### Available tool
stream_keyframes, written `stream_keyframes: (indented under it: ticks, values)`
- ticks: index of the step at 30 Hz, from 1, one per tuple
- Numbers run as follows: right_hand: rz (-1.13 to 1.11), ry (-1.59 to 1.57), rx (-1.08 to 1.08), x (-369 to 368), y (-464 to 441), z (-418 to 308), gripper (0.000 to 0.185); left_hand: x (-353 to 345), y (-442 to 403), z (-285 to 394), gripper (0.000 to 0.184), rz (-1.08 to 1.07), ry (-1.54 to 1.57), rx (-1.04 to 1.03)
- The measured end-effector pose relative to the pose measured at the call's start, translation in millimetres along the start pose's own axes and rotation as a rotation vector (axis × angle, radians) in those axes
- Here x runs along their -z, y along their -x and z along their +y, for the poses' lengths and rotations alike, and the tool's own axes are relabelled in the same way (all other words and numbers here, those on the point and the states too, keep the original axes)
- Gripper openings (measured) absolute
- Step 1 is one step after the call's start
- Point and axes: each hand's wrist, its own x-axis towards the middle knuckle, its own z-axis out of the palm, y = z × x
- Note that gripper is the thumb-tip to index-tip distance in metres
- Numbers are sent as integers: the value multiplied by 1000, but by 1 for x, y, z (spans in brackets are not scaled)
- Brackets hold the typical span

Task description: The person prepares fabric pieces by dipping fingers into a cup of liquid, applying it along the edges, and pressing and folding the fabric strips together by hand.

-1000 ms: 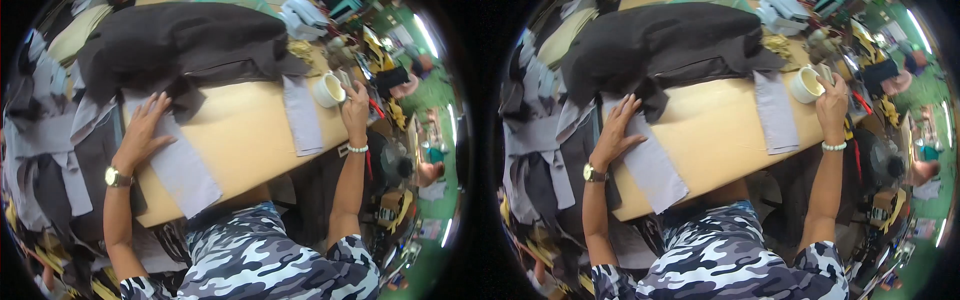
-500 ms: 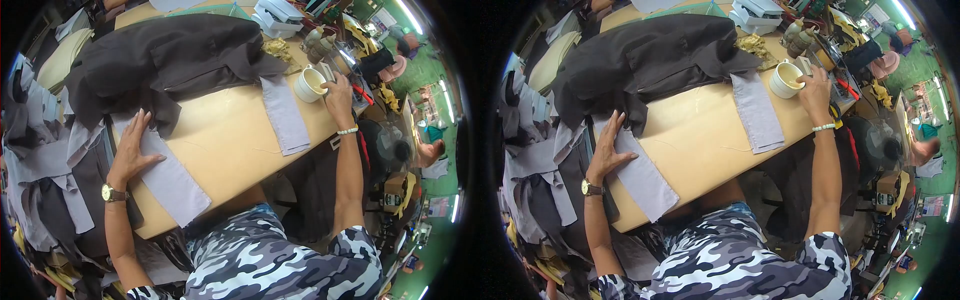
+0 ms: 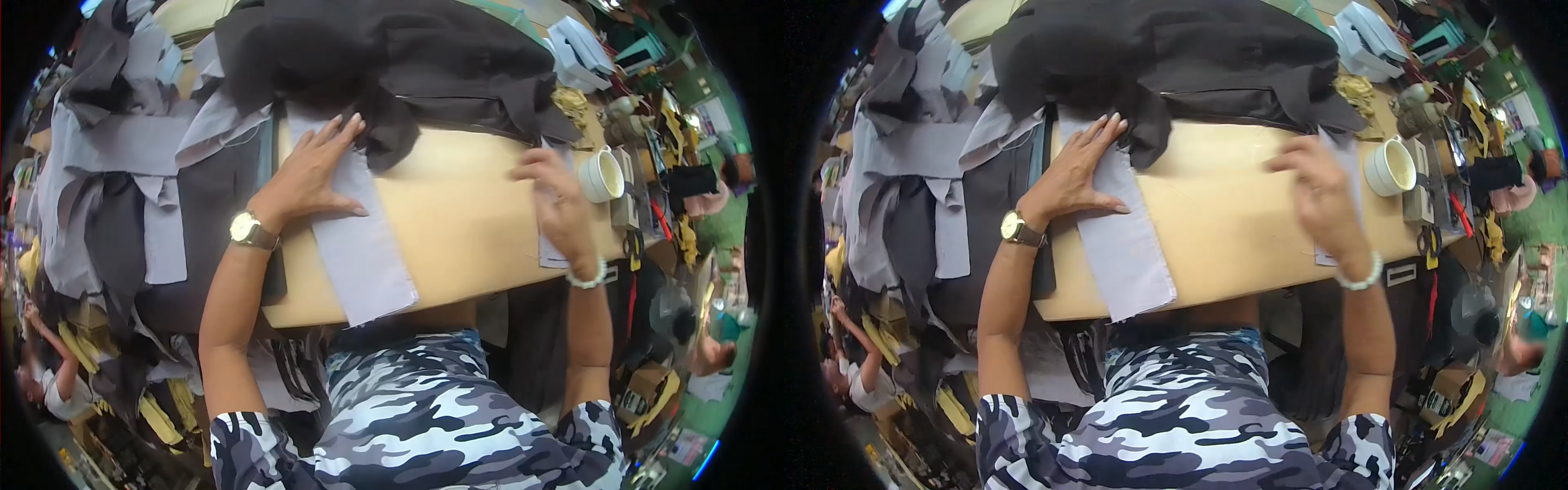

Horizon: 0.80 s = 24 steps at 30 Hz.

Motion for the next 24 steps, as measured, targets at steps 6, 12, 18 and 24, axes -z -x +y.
stream_keyframes:
  ticks: [6, 12, 18, 24]
  values:
    - [-257, -342, 126, -107, -26, -28, 37, 1, 3, 1, 127, -15, -9, 5]
    - [-167, -285, 128, -146, -60, -10, 36, 0, 1, 0, 128, -26, -14, 3]
    - [-184, -211, 145, -150, -65, -7, 34, 3, 1, 3, 125, -31, -15, 7]
    - [-176, -172, 265, -150, -55, 1, 25, 2, 1, 2, 127, -50, -30, 16]
